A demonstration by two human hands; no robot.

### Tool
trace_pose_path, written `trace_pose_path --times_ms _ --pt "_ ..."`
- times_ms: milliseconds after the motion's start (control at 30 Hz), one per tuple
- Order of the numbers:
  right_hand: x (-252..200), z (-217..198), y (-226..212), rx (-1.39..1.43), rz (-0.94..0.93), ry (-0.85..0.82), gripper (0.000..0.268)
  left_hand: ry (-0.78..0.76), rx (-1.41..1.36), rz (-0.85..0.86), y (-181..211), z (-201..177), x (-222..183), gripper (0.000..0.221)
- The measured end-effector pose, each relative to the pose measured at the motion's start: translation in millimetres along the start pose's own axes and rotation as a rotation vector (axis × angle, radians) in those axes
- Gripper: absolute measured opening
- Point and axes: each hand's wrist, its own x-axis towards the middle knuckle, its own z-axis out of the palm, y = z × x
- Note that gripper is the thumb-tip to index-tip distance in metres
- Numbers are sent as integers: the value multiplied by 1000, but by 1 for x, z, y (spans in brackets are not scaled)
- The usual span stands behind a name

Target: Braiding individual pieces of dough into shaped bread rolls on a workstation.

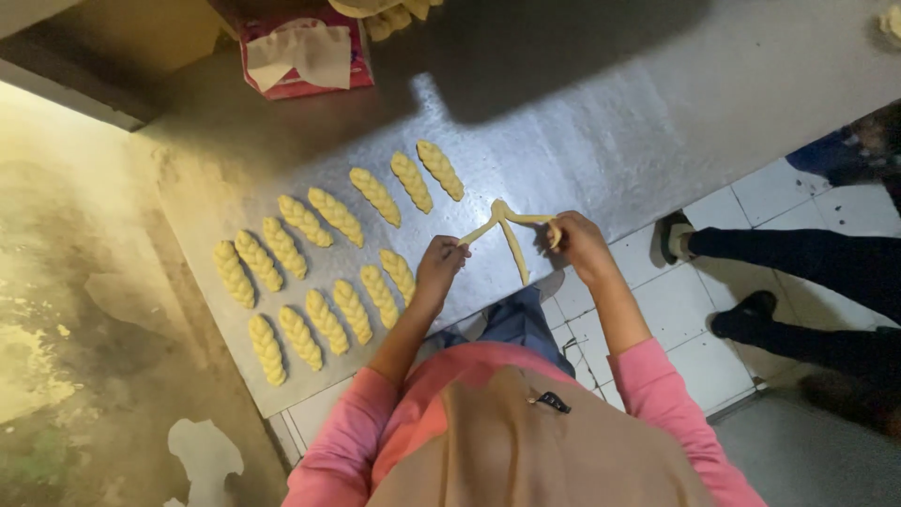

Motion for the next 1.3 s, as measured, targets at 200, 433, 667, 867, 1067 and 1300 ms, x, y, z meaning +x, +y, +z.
trace_pose_path --times_ms 200,433,667,867,1067,1300 --pt "-28 67 -20 359 52 -139 9 4 -129 56 26 0 -1 30" --pt "-58 91 66 -934 -178 -340 46 87 -103 108 27 6 8 25" --pt "-55 48 19 -1274 -495 -77 41 183 3 188 64 26 -22 16" --pt "11 9 33 -646 -142 -52 19 -6 362 111 25 54 -22 21" --pt "19 7 -6 -39 255 -132 24 -267 643 244 -30 88 -6 42" --pt "13 13 -15 -33 348 -266 23 -192 973 738 -5 66 -3 30"
